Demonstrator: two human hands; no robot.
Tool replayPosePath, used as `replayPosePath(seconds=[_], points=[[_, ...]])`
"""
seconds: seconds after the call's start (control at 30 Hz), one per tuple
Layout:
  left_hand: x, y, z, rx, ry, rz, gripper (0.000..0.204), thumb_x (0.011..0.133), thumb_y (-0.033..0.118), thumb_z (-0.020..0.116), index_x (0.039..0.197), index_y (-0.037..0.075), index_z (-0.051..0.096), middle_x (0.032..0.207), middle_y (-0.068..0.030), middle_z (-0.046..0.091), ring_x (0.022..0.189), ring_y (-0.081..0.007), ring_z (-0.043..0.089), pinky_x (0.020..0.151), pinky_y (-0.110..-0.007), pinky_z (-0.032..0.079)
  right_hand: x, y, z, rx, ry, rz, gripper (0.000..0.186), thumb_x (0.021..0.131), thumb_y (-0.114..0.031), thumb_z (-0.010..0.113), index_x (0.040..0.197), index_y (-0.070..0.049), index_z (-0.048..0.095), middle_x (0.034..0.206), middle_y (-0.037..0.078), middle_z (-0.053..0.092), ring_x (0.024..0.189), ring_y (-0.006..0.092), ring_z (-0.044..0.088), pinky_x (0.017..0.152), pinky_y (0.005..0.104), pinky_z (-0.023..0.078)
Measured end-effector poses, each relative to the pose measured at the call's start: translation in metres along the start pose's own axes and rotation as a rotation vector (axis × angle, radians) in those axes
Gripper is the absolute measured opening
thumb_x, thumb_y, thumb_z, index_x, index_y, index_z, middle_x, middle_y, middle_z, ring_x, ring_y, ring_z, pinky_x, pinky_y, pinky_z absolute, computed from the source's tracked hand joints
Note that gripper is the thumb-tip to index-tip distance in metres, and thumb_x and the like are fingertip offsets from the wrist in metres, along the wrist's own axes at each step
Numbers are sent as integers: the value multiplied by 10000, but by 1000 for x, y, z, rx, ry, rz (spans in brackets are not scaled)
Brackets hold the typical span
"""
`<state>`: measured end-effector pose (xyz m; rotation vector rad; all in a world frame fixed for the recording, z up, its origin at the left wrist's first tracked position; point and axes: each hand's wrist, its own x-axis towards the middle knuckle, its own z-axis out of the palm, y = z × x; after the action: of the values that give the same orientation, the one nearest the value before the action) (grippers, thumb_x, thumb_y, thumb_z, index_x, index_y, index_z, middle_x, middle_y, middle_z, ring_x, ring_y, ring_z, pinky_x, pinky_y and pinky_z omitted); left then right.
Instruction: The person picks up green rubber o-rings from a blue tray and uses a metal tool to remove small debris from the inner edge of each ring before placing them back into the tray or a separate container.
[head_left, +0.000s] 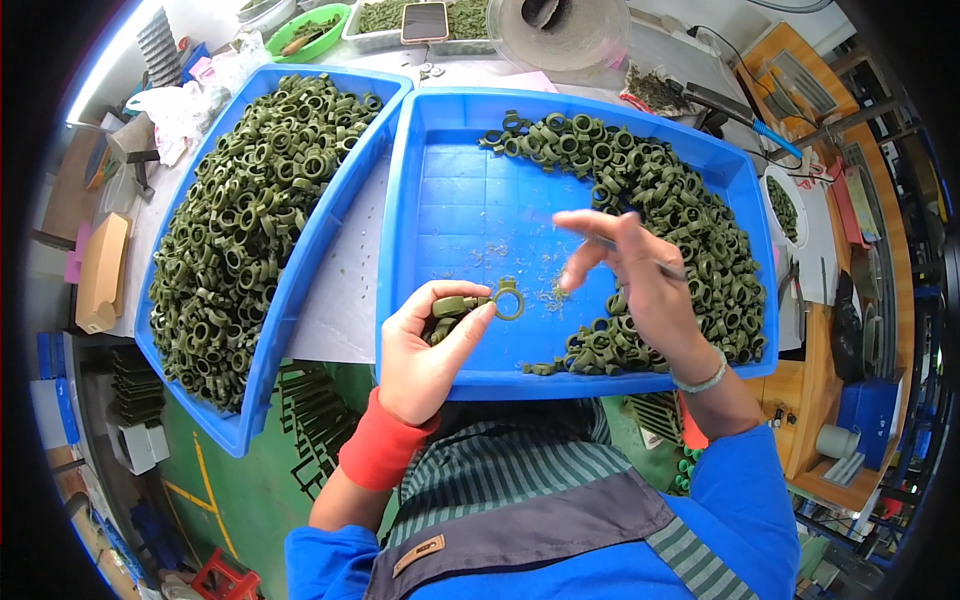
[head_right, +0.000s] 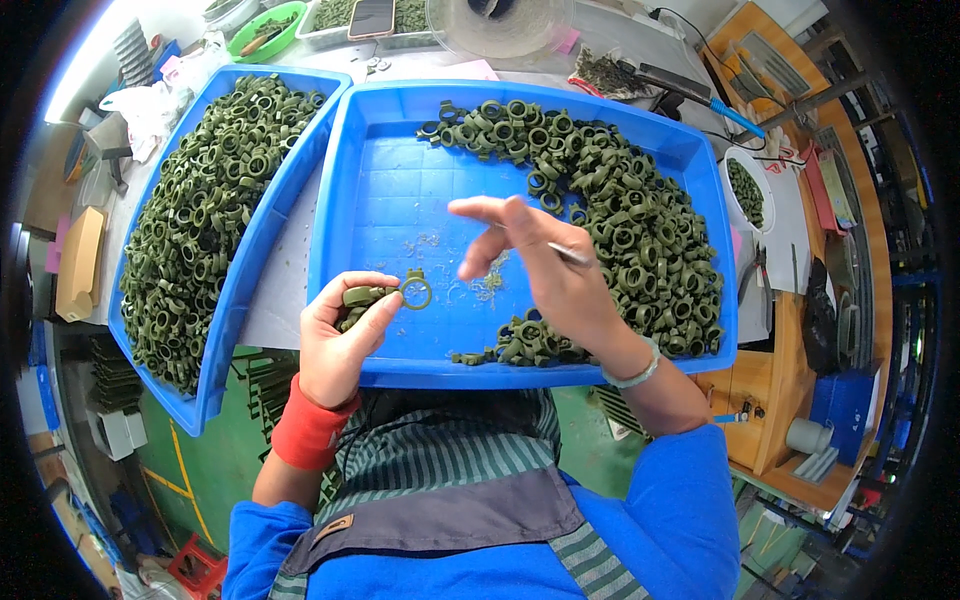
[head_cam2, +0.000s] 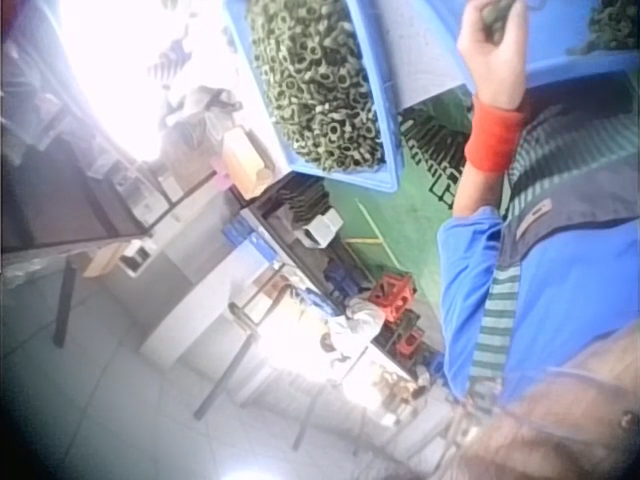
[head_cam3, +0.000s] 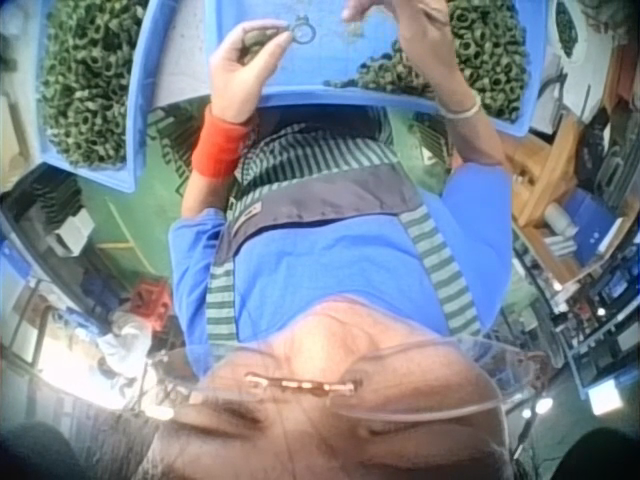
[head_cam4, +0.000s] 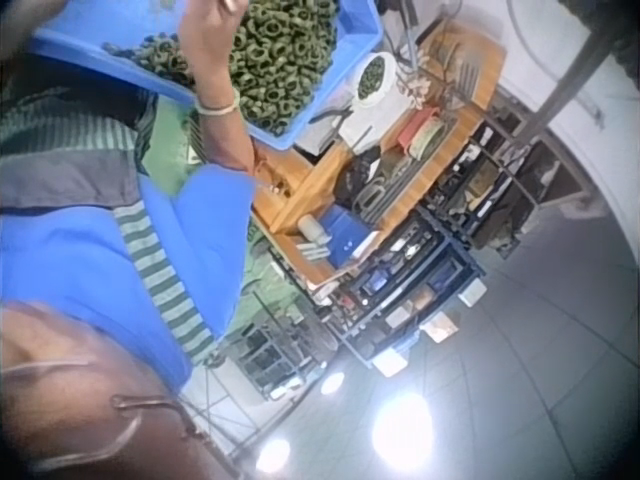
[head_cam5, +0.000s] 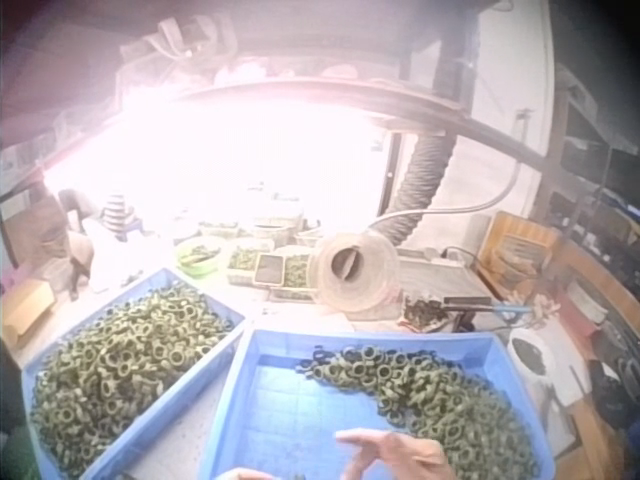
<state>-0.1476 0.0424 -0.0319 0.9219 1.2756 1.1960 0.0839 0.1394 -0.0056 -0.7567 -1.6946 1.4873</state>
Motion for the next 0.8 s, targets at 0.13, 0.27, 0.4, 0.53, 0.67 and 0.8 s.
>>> replayPosePath(seconds=[0.13,0.27,0.4,0.53,0.67,0.8], points=[[1,-1,2,-48,-6,7,160,924,27,705,1080,22,670,796,53,599,618,6,439,530,-175,306,2,-2,2,96,38,-4,281,1053,-186,549,1087,28,728,907,98,708,832,115,657,747,245,520],[0,-1,0,27,14,65,168,921,23,708,1085,9,672,859,32,636,717,-11,510,626,-180,387,-4,-7,9,66,64,115,252,1036,-169,582,1055,30,735,852,78,698,759,105,644,662,229,496],[0,1,0,33,4,63,178,918,12,710,1091,-2,672,924,7,673,807,-31,578,715,-188,465,-7,4,2,-150,-46,-98,232,1027,-159,596,1052,41,712,851,67,704,720,107,665,611,244,513],[0,2,5,57,31,130,160,919,12,704,1076,13,671,824,54,614,679,6,480,581,-162,349,-7,10,10,-77,26,-135,205,1023,-138,594,1022,40,696,852,82,708,744,118,681,619,246,517],[2,2,3,35,56,164,152,913,5,709,1059,17,669,828,51,619,689,2,490,593,-163,365,-7,8,17,-84,61,-124,160,999,-117,624,978,26,692,844,82,723,739,123,691,627,246,521],[2,3,4,55,124,216,156,907,1,716,1055,22,669,833,48,623,698,0,502,604,-163,377,-9,11,18,-181,25,-184,101,962,-91,668,940,3,698,837,75,740,730,122,697,631,247,527]])
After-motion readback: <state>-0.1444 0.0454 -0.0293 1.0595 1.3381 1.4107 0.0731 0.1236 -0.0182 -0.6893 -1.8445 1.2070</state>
